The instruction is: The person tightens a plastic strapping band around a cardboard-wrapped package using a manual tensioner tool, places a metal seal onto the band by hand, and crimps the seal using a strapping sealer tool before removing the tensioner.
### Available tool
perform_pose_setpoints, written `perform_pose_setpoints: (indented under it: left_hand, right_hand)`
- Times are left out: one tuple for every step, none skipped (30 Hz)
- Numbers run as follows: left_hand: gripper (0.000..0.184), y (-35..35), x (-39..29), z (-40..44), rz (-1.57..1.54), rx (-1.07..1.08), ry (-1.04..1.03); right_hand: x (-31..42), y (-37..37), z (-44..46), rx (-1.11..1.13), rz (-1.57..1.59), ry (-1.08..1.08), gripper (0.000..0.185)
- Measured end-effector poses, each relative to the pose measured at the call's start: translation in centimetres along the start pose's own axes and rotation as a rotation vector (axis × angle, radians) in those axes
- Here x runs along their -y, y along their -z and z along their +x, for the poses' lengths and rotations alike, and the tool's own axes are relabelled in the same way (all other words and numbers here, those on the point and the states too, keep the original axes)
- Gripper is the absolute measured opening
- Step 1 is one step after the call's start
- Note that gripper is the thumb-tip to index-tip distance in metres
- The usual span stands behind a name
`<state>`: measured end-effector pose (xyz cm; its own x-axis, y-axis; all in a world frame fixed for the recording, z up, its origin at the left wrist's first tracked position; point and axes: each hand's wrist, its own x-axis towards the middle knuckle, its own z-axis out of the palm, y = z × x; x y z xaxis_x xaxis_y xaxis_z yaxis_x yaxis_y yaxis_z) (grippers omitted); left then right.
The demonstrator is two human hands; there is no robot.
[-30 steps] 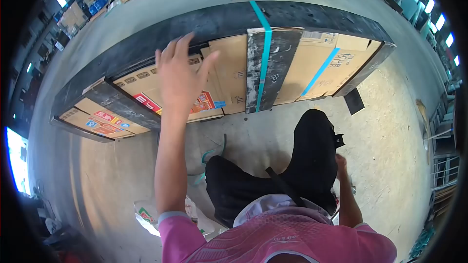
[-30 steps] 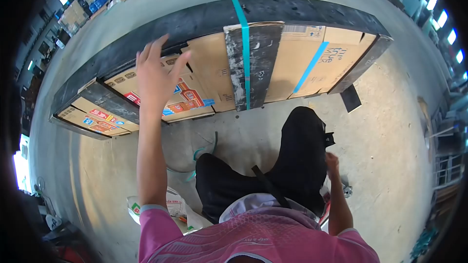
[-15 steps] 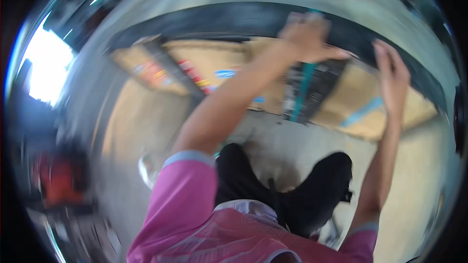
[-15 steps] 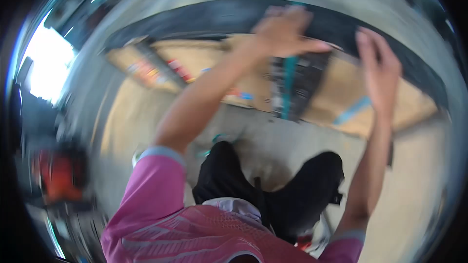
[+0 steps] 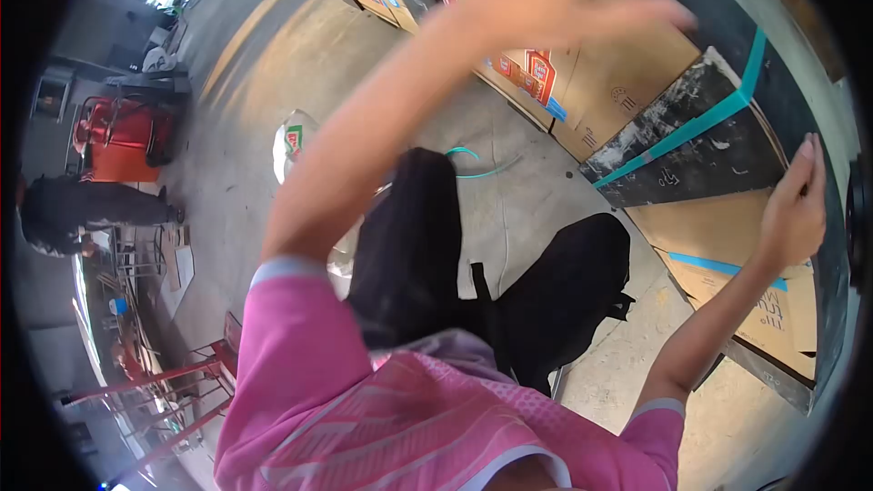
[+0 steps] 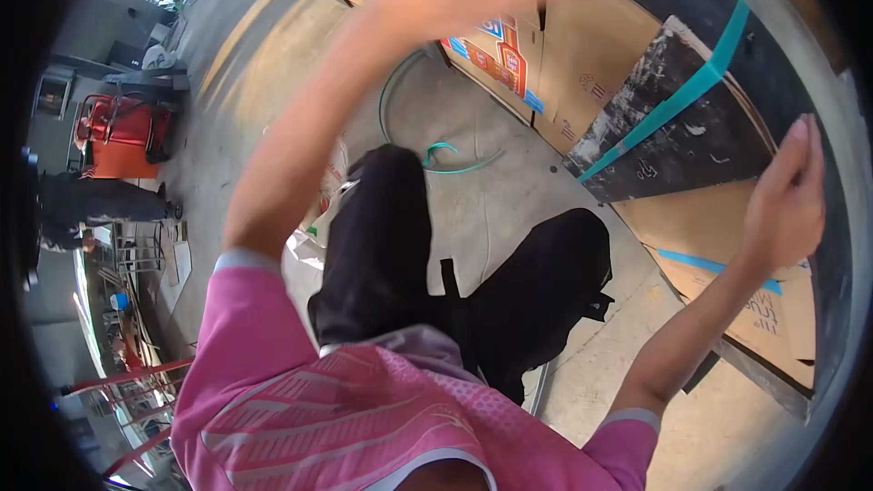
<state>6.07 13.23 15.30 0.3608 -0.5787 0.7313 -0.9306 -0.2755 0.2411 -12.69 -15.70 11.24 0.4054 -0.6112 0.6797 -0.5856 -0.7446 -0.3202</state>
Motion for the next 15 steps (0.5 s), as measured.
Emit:
perform_pose_setpoints:
  left_hand:
    - [0.062, 3.1, 2.0, -2.9, 0.04, 0.018, 0.213]
    - [0.055, 6.2, 3.9, -5.8, 0.079, 0.043, 0.416]
    - [0.041, 8.8, 7.3, -9.7, 0.241, -0.02, 0.296]
    - [0.037, 10.9, 10.8, -15.3, 0.411, 0.073, 0.556]
    - [0.039, 12.9, 13.2, -20.7, 0.461, 0.142, 0.609]
    - [0.045, 14.8, 15.2, -26.2, 0.517, 0.232, 0.739]
    - [0.051, 15.9, 16.3, -31.2, 0.563, 0.326, 0.873]
    - [0.056, 16.2, 16.0, -34.9, 0.708, 0.499, 0.974]
    - [0.062, 16.1, 15.4, -38.4, 0.845, 0.679, 1.064]
    - [0.073, 16.0, 15.0, -42.2, 0.835, 0.79, 1.035]
    - [0.085, 15.5, 15.0, -45.9, 0.821, 0.901, 0.994]
    - [0.084, 14.8, 15.4, -48.9, 0.776, 0.993, 1.003]
    - [0.083, 14.0, 15.7, -52.3, 0.732, 1.082, 1.008]
    - [0.077, 13.2, 15.6, -57.6, 0.881, 1.005, 0.717]
    - [0.071, 12.5, 15.5, -62.9, 1.061, 0.89, 0.435]
  right_hand:
    - [-0.2, -0.4, 0.1, 0.011, -0.008, 0.0, 0.048]
    - [-0.4, -0.6, 0.0, -0.02, 0.032, 0.029, 0.046]
    - [-0.4, -0.3, -0.2, -0.052, 0.077, 0.057, 0.043]
    - [-0.2, -0.5, -0.4, -0.083, 0.129, 0.086, 0.041]
    - [0.2, -0.8, -0.7, -0.117, 0.184, 0.114, 0.039]
    - [1.1, -0.9, -0.9, -0.275, 0.37, 0.252, 0.035]
    - [2.0, -1.0, -1.3, -0.428, 0.554, 0.39, 0.037]
    - [2.5, -1.7, -2.6, -0.408, 0.558, 0.404, 0.037]
    - [2.7, -2.7, -4.5, -0.382, 0.707, 0.359, 0.04]
    - [4.3, -3.7, -6.4, -0.306, 0.783, 0.381, 0.035]
    - [7.7, -4.3, -8.5, -0.099, 0.825, 0.481, 0.031]
    - [11.4, -5.1, -10.8, 0.17, 0.83, 0.586, 0.028]
    - [15.5, -6.6, -12.6, 0.493, 0.817, 0.688, 0.025]
    - [19.7, -8.1, -14.0, 1.056, 0.899, 0.485, 0.028]
    - [21.5, -12.2, -16.2, 1.397, 0.814, 0.515, 0.034]
